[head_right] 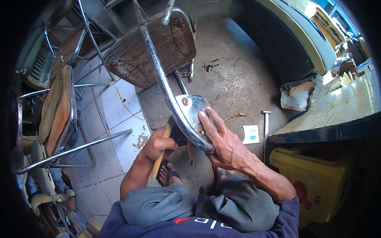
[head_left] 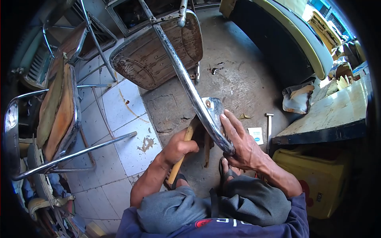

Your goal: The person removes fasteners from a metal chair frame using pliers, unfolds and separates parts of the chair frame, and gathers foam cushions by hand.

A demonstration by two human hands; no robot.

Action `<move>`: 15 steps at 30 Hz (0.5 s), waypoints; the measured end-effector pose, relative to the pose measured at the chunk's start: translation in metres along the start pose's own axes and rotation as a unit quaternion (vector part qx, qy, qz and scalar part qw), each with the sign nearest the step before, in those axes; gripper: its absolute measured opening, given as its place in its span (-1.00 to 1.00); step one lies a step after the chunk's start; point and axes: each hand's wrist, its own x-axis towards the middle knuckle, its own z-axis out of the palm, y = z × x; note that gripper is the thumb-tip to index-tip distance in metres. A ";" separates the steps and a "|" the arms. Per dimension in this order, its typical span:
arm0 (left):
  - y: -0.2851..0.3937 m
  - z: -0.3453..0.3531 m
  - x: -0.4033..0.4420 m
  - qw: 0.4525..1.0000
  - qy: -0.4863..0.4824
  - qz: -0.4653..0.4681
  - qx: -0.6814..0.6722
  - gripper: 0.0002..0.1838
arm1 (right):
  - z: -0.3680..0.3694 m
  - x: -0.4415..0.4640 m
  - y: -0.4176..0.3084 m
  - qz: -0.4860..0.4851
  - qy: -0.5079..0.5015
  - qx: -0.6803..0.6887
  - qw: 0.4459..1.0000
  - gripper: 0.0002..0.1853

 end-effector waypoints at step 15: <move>0.015 0.054 0.086 0.959 -0.106 -0.032 0.260 -0.52 | -0.067 -0.018 0.124 0.237 0.460 -0.096 0.850 -0.37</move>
